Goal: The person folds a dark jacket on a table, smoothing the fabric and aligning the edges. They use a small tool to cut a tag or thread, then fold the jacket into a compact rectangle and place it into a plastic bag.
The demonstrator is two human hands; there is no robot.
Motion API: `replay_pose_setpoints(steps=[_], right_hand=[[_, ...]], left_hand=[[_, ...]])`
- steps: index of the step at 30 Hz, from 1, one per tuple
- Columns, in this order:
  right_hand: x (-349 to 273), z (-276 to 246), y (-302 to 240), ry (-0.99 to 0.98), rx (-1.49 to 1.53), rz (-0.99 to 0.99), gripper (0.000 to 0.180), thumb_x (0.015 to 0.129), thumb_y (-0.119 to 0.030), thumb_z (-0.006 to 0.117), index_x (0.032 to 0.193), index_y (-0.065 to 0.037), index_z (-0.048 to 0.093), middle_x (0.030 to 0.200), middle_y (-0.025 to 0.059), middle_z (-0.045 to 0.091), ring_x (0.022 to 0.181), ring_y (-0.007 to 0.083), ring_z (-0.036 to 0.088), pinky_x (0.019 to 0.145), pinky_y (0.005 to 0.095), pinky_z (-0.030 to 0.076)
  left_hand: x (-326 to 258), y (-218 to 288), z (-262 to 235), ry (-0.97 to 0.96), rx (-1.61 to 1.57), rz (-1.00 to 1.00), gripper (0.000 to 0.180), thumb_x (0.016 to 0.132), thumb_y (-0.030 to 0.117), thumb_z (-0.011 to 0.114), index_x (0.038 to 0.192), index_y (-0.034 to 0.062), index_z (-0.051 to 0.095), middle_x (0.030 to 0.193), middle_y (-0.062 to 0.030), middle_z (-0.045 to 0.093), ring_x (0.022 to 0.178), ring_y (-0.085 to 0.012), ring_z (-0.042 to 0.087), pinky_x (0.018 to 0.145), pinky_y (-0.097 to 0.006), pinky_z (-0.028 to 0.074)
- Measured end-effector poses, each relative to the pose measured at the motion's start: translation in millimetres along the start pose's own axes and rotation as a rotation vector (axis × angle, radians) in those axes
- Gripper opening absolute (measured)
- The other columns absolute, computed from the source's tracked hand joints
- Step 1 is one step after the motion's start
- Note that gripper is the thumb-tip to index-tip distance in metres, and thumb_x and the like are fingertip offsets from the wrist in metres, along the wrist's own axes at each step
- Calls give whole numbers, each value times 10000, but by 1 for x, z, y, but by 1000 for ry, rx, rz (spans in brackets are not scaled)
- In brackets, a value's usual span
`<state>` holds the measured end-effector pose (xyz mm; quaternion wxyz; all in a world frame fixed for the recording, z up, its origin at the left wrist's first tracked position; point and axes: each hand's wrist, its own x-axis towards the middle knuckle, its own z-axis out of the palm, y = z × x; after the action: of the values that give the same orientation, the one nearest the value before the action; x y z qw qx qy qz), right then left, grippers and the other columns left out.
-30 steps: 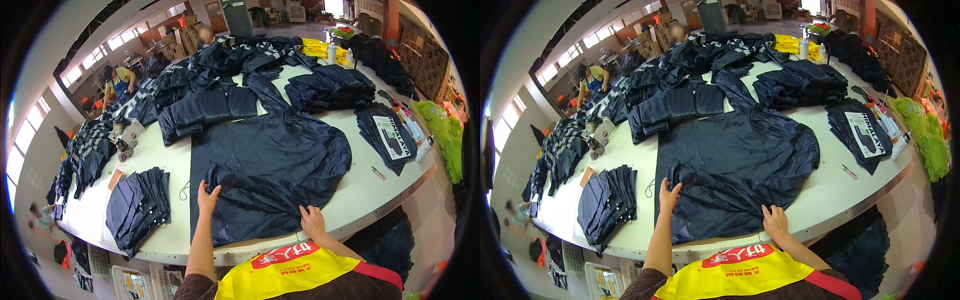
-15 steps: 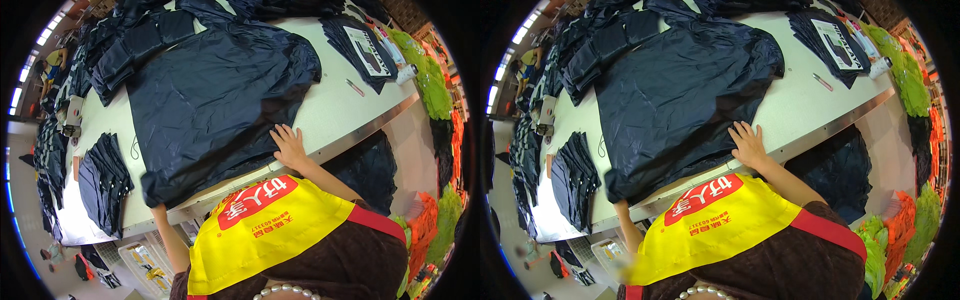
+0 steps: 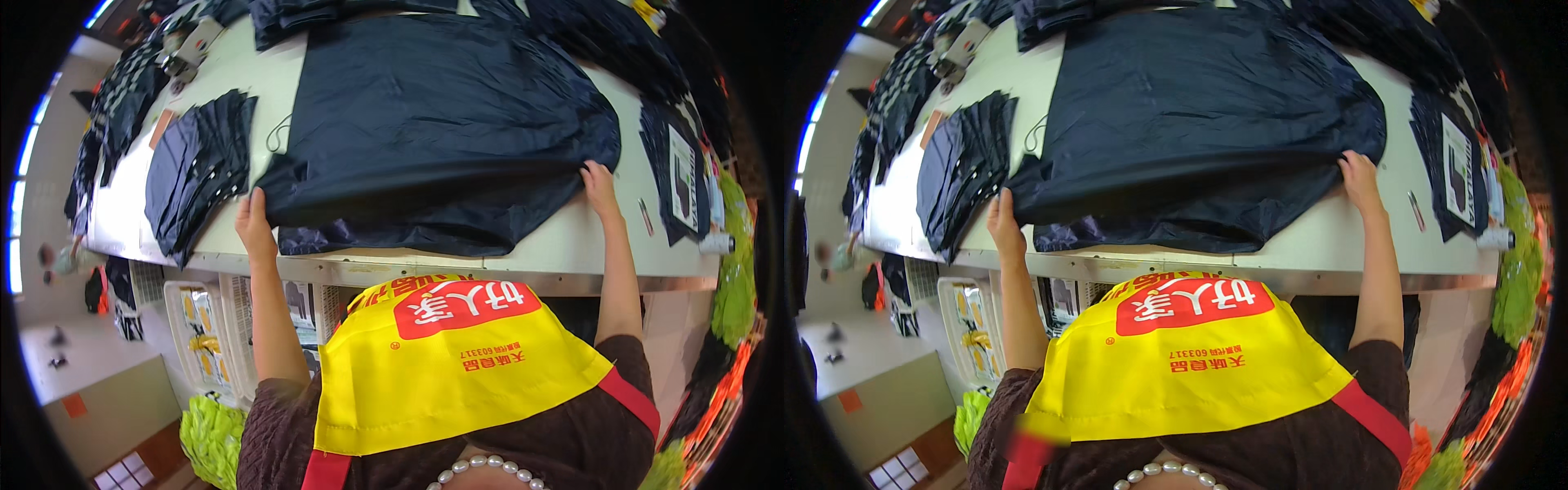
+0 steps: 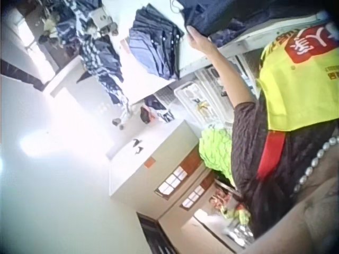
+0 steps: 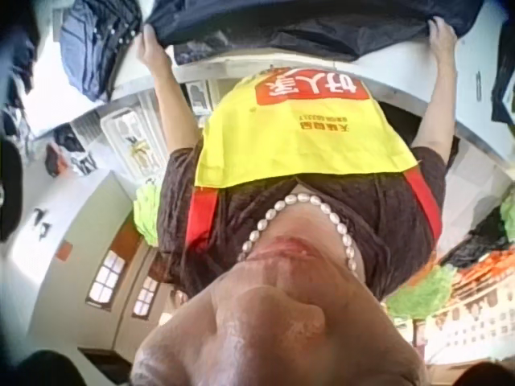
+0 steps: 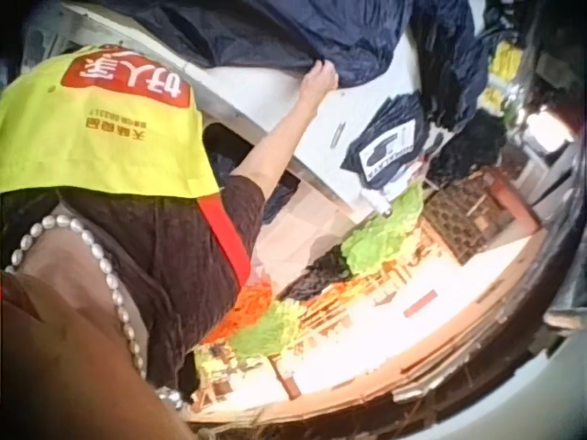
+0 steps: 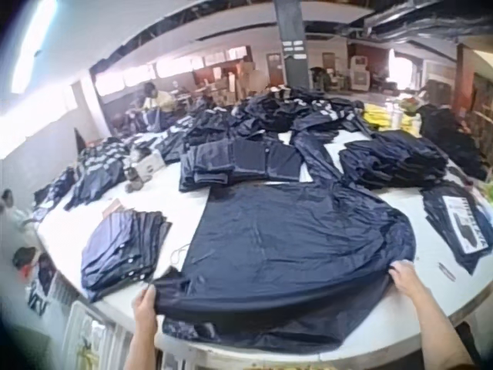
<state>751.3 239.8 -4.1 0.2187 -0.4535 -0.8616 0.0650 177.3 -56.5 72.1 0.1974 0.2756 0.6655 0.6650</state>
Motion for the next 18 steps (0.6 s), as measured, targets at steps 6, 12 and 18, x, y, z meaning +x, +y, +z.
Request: replay_pose_setpoints(steps=[6,12,18], right_hand=[[-6,-1,-60,42,-405,31,381,788,-112,635,1160,-68,563,1174,107,547,1128,294,476,980,431,338],[-46,2,-218,-159,213,-255,410,707,-144,701,1095,-67,594,977,127,579,940,314,551,784,382,488],[-77,16,-197,-364,149,-259,538,679,43,602,1195,-108,591,796,106,505,765,269,526,675,355,446]], left_hand=[[1,-33,2,-130,96,-240,346,869,277,644,999,-42,613,895,-56,642,808,-92,584,732,-221,461],[10,-23,-9,-210,37,-531,386,880,274,621,1088,-52,614,997,-93,658,881,-156,622,806,-262,478],[17,-5,-12,41,-106,-262,240,870,151,622,1024,-31,635,894,-72,658,745,-141,618,669,-251,495]])
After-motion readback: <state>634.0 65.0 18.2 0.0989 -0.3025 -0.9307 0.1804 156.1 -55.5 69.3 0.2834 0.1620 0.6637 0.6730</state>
